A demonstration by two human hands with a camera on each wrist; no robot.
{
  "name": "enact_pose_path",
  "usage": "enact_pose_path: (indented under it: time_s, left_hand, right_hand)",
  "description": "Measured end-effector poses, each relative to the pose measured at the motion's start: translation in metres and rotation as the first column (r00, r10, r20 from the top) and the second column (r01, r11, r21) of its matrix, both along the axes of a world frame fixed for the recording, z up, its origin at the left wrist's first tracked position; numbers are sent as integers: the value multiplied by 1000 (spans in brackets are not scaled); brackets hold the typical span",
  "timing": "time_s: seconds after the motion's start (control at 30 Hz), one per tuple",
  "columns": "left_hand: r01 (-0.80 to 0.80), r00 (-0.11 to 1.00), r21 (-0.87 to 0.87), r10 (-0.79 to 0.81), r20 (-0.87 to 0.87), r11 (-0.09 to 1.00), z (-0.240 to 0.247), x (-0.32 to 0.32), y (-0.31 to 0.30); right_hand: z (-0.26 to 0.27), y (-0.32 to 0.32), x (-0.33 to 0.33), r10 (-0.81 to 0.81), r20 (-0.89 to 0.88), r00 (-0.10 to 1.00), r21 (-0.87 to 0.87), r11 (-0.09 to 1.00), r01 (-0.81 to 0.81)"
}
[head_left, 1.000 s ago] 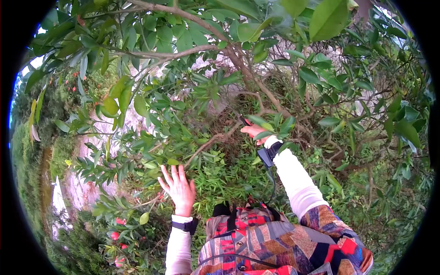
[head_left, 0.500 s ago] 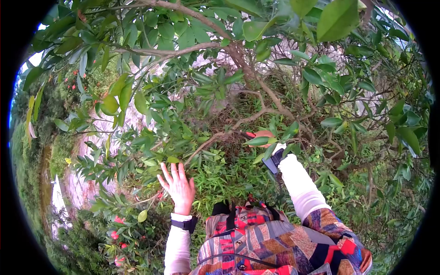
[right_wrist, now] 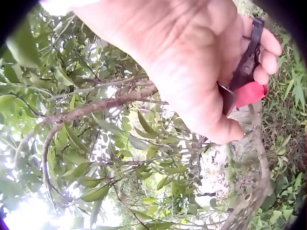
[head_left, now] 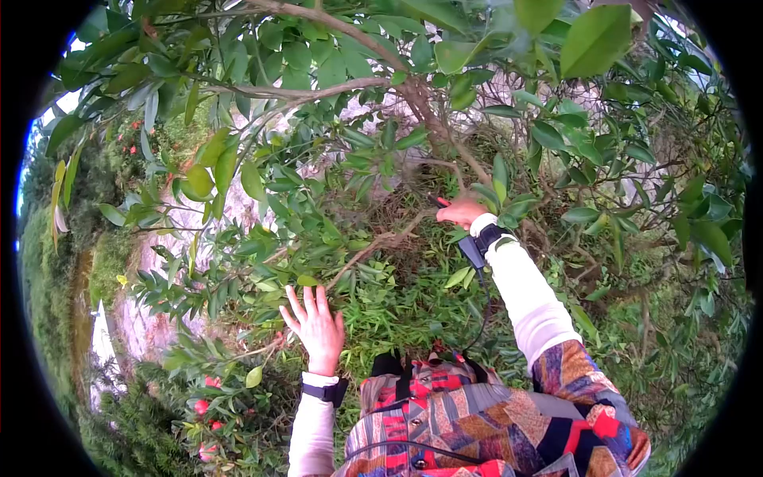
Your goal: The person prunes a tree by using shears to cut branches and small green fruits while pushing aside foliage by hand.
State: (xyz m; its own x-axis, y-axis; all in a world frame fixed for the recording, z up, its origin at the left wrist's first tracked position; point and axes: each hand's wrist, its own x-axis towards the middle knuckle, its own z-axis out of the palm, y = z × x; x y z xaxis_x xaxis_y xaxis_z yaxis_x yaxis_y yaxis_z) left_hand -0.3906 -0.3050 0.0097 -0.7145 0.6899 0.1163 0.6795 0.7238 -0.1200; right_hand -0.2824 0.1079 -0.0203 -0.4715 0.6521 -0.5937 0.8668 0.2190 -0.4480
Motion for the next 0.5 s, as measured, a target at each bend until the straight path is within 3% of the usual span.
enact_pose_path:
  time_s: [0.03, 0.1, 0.13, 0.17, 0.2, 0.23, 0.27, 0.37, 0.4, 0.43, 0.5]
  left_hand:
    - [0, 1000, 3, 0, 1, 1000, 0, 0, 0]
    - [1, 1000, 1, -1, -1, 1000, -1, 0, 0]
    - [3, 1000, -1, -3, -4, 1000, -1, 0, 0]
    - [3, 1000, -3, -3, -7, 1000, 0, -1, 0]
    - [0, 1000, -8, 0, -9, 1000, 0, -1, 0]
    - [-1, 1000, -13, 1, -10, 1000, 0, 0, 1]
    - [1, 1000, -15, -1, -11, 1000, 0, 0, 2]
    - [-7, 1000, -29, 7, -10, 1000, 2, -1, 2]
    - [-13, 1000, -33, 13, -5, 999, 1, 0, 2]
    - [-20, 1000, -35, 20, 0, 999, 1, 0, 2]
    - [-21, 1000, -39, 21, 1, 999, -1, -1, 2]
  right_hand:
    - [0, 1, 0, 2, -1, 1000, -2, 1000, -2]
    - [8, 3, 3, 65, -194, 979, -132, 987, -92]
    - [40, -6, -2, 143, 90, 986, 103, 983, -152]
    - [21, 3, -1, 143, 87, 986, 102, 983, -152]
    - [-15, 19, 3, 239, -177, 955, 113, 969, -221]
    - [-15, 19, 5, 317, -426, 848, 143, 948, -283]
    - [-12, 26, -6, 248, -120, 961, 75, 968, -240]
    - [21, 12, 4, 232, -208, 950, -21, 970, -241]
    - [-38, 27, 4, 43, -403, 914, -201, 970, -134]
    - [-24, 23, 3, 41, -401, 915, -202, 970, -132]
    - [-2, 19, -4, 220, -43, 974, -11, 975, -221]
